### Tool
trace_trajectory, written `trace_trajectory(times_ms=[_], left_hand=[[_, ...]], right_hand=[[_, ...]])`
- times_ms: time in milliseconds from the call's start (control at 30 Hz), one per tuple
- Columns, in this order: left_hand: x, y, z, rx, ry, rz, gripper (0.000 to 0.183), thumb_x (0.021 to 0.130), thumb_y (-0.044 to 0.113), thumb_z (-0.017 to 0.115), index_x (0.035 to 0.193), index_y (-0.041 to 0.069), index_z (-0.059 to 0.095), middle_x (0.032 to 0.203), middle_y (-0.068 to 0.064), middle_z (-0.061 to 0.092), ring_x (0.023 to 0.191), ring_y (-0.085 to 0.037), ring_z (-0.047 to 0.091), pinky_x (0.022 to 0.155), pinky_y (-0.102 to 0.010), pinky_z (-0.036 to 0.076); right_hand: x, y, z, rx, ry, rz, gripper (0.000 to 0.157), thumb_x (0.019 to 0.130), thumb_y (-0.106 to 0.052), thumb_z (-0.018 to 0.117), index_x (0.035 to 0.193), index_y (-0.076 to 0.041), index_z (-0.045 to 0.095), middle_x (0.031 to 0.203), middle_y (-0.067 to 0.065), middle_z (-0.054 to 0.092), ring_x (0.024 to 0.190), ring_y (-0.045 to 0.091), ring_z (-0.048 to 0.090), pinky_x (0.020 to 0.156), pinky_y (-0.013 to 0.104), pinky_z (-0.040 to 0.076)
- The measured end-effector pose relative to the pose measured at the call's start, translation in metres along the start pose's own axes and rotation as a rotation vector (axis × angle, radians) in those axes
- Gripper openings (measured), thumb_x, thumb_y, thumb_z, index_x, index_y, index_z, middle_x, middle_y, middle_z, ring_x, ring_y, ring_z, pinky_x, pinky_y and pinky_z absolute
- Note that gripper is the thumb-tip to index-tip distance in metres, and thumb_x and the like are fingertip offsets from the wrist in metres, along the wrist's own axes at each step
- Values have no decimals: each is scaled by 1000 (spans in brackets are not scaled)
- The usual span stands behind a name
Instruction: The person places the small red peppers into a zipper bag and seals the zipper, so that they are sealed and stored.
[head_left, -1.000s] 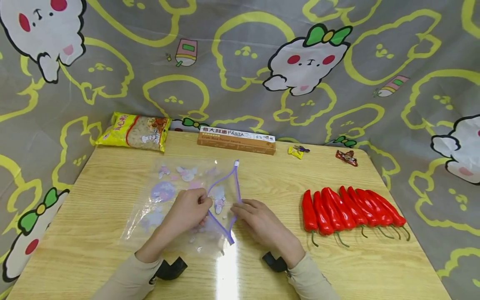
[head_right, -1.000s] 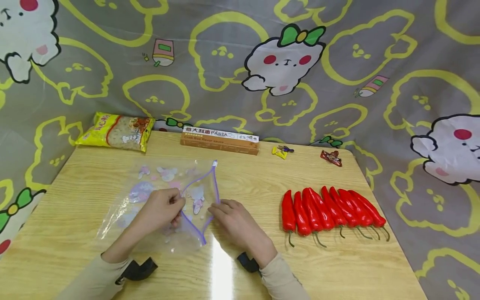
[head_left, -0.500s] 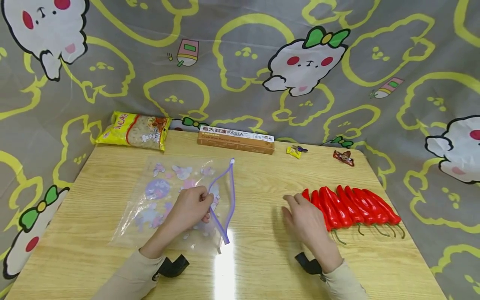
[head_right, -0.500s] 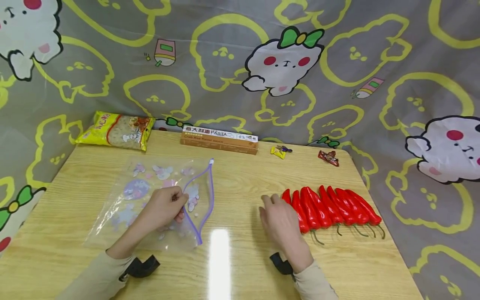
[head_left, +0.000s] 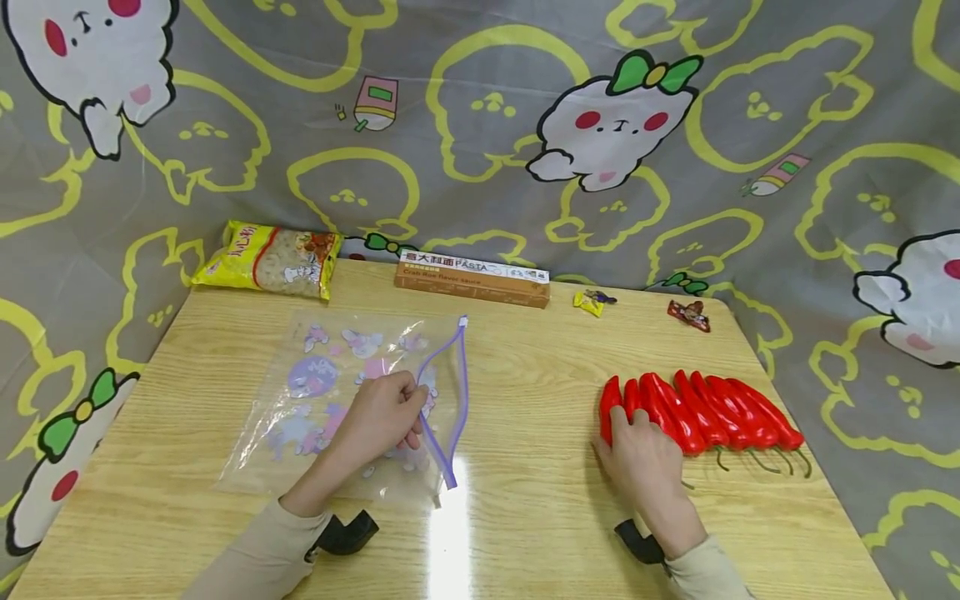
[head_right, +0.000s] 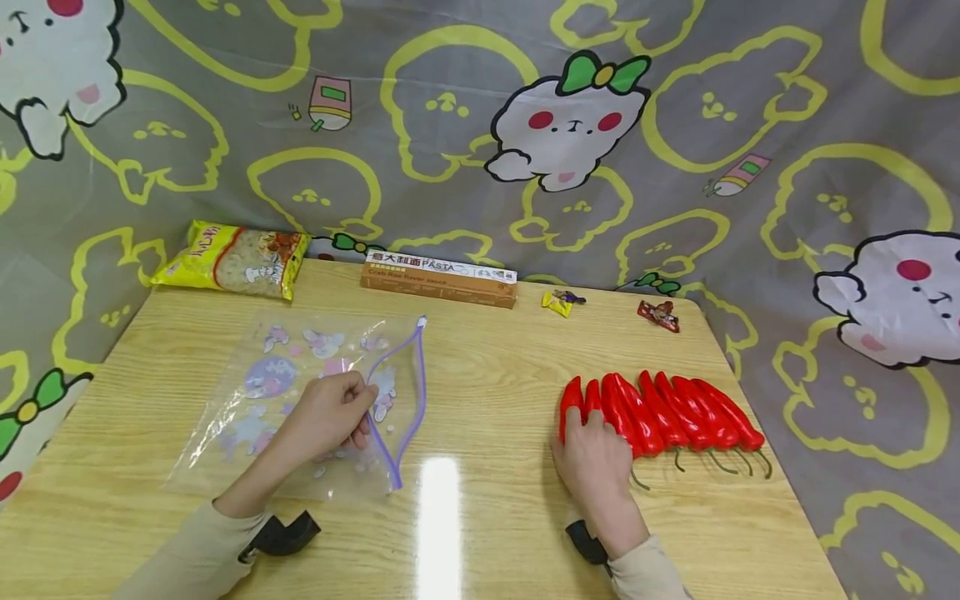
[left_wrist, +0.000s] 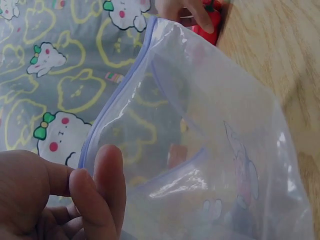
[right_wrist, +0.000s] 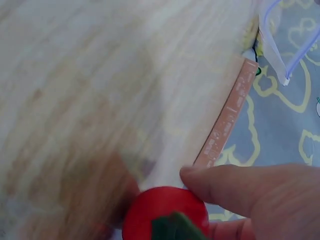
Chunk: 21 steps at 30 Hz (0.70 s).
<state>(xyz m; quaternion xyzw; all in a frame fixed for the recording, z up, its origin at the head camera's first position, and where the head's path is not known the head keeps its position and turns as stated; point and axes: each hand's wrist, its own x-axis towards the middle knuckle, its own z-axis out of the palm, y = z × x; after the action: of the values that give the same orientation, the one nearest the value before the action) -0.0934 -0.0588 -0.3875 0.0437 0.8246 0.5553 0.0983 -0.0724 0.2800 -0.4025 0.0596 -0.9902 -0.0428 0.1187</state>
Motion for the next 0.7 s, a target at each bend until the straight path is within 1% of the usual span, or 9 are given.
trace_trajectory(times_ms=[133,200,267,333,400,500,567,600,700], left_hand=[[0,0,3,-19,-2,-10,28,93,20,48,70,5,51,54,-4,60,40,-16,58,41,-38,49],[0,1,3,-21,-1,-12,28,93,20,49,70,5,52,54,-4,60,40,-16,58,41,-38,50],[0,2,4,-26,-3,-12,28,93,20,49,70,5,53,54,-4,60,40,-16,58,41,-37,50],[0,2,4,-26,-6,-8,28,93,20,49,70,6,53,54,-4,60,40,-16,58,41,-36,50],[0,2,4,-30,-9,-6,27,93,19,50,70,6,53,55,-4,60,41,-16,58,41,-35,50],[-1,2,5,-32,-12,-8,27,93,20,51,70,6,53,56,-5,60,42,-16,59,42,-35,50],[-1,1,6,-30,-13,-12,27,93,20,51,70,5,53,56,-5,60,42,-16,59,42,-34,50],[-1,1,6,-27,-14,-13,27,93,20,51,70,5,52,56,-5,60,42,-16,59,42,-34,50],[-2,0,8,-32,-24,-17,27,93,21,51,71,5,53,56,-5,60,42,-17,59,42,-35,50]], right_hand=[[-2,0,0,19,-12,3,29,72,-19,70,88,-3,52,66,15,46,42,29,42,32,37,31],[-2,0,-2,46,-11,-11,28,71,-17,68,91,-3,54,67,14,49,43,29,44,32,37,31],[-2,-2,-5,95,2,-39,27,71,-16,67,93,-4,57,70,12,52,47,28,47,34,37,34],[-1,-5,-10,172,29,-91,28,71,-15,66,96,-4,60,77,10,58,56,26,54,41,37,41],[2,-11,-18,285,30,-155,28,75,-16,67,100,-6,62,84,5,61,65,19,57,50,34,45],[6,-28,-31,471,-15,-262,26,79,-18,68,104,-10,63,93,-2,63,75,9,58,62,29,49],[9,-42,-38,565,-66,-320,27,81,-21,70,106,-13,63,95,-6,63,76,3,57,62,24,49],[11,-49,-40,596,-83,-348,28,81,-22,70,107,-13,63,96,-6,63,77,3,57,63,24,50],[18,-69,-40,606,-104,-430,28,81,-23,70,107,-14,63,97,-6,63,81,2,57,67,23,50]])
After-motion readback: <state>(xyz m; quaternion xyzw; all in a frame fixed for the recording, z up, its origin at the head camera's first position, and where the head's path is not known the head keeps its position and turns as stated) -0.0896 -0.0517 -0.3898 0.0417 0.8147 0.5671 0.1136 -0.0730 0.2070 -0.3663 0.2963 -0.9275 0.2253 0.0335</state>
